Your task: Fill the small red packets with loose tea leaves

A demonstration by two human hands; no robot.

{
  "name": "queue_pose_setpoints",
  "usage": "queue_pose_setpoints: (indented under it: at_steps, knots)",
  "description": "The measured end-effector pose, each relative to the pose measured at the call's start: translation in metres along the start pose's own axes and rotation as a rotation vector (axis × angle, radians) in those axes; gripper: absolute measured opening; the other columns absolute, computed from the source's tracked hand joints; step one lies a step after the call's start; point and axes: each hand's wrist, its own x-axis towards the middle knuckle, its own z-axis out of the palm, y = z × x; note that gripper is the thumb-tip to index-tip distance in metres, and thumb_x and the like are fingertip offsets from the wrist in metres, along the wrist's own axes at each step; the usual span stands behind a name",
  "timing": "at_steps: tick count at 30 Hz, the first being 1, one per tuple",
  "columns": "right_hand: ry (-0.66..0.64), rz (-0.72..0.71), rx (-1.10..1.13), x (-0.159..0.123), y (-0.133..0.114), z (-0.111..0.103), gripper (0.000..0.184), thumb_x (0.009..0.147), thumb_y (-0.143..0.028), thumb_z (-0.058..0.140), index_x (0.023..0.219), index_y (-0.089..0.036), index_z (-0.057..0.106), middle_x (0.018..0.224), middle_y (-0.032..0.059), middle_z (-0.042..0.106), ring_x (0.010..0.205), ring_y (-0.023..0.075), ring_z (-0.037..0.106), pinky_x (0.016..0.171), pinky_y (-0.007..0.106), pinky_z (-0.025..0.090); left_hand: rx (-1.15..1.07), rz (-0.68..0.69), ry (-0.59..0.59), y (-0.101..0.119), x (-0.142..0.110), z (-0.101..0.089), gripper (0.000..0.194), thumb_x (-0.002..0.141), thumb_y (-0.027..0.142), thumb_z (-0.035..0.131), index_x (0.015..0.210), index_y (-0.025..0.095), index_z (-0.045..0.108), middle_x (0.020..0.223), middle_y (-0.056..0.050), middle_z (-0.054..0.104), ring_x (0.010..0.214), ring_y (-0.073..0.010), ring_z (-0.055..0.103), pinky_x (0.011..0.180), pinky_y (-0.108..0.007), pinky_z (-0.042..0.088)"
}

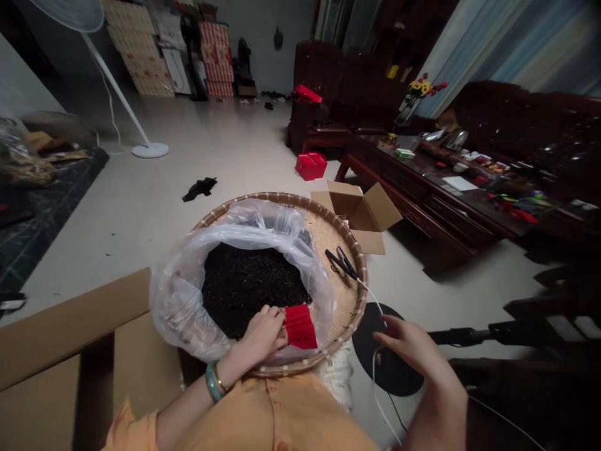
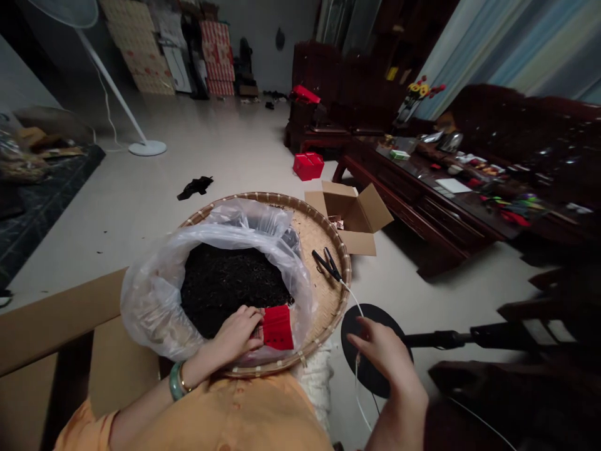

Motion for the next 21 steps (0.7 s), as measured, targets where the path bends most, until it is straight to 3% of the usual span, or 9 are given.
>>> queue_pose_setpoints:
  at_steps: [3,6,9,12,16,19,21]
  knots:
    - [-0.195,-0.149,0.089,0.001,-0.054,0.027,0.021,0.078,-0.032,0.053,0.087,-0.019,0.067,0.076,0.006,0.07,0.068,0.0186,0.063,0.06,0.025,0.043,-0.017,-0.009,0.028,-0.001,0.001,0.01,0.01,0.072,0.022,0.06,0.081,0.017,0.06,0.092,-0.007,0.062,0.087,-0.0212,0.054,0.077,-0.03,0.041]
    - [-0.331,-0.24,0.135,0.004,-0.097,0.069,0.024,0.069,-0.019,0.061,0.093,-0.017,0.064,0.071,0.0042,0.068,0.065,0.0186,0.063,0.059,0.025,0.042,-0.178,-0.075,0.071,-0.009,-0.004,0.016,0.003,0.075,0.018,0.057,0.073,0.018,0.059,0.078,-0.003,0.065,0.073,-0.0166,0.058,0.068,-0.026,0.04]
    - [-0.172,-0.271,0.202,0.007,-0.113,0.102,0.024,0.072,-0.014,0.057,0.096,-0.018,0.063,0.079,0.0054,0.068,0.071,0.0191,0.062,0.065,0.028,0.045,-0.355,-0.189,0.16,-0.019,-0.011,0.015,0.009,0.076,0.022,0.055,0.068,0.018,0.059,0.07,-0.002,0.066,0.066,-0.0159,0.06,0.062,-0.025,0.04]
    - [0.01,-0.347,0.28,0.009,-0.118,0.118,0.024,0.078,-0.015,0.052,0.099,-0.018,0.063,0.089,0.0076,0.067,0.081,0.0202,0.061,0.073,0.031,0.046,-0.549,-0.269,0.276,-0.025,-0.012,0.013,0.014,0.077,0.027,0.052,0.066,0.019,0.055,0.064,-0.001,0.065,0.06,-0.0154,0.06,0.058,-0.024,0.041]
    - [0.205,-0.508,0.353,0.014,-0.134,0.13,0.023,0.084,-0.02,0.049,0.101,-0.02,0.064,0.089,0.008,0.063,0.085,0.0206,0.058,0.076,0.033,0.046,-0.68,-0.274,0.401,-0.029,-0.008,0.007,0.016,0.081,0.031,0.046,0.068,0.021,0.046,0.058,0.001,0.062,0.055,-0.0156,0.06,0.053,-0.023,0.041]
    - [0.301,-0.523,0.423,0.024,-0.149,0.133,0.027,0.085,-0.022,0.048,0.11,-0.018,0.058,0.09,0.0082,0.062,0.084,0.0202,0.056,0.075,0.033,0.046,-0.722,-0.225,0.446,-0.03,-0.003,-0.006,0.012,0.083,0.031,0.043,0.076,0.021,0.046,0.066,0.0,0.066,0.064,-0.0163,0.064,0.059,-0.024,0.044]
    - [0.333,-0.508,0.469,0.034,-0.156,0.131,0.021,0.084,-0.023,0.05,0.103,-0.018,0.059,0.09,0.0079,0.062,0.084,0.0199,0.056,0.074,0.032,0.046,-0.711,-0.198,0.464,-0.031,0.0,-0.018,0.01,0.084,0.03,0.043,0.082,0.021,0.047,0.071,-0.001,0.068,0.068,-0.0164,0.066,0.063,-0.025,0.045]
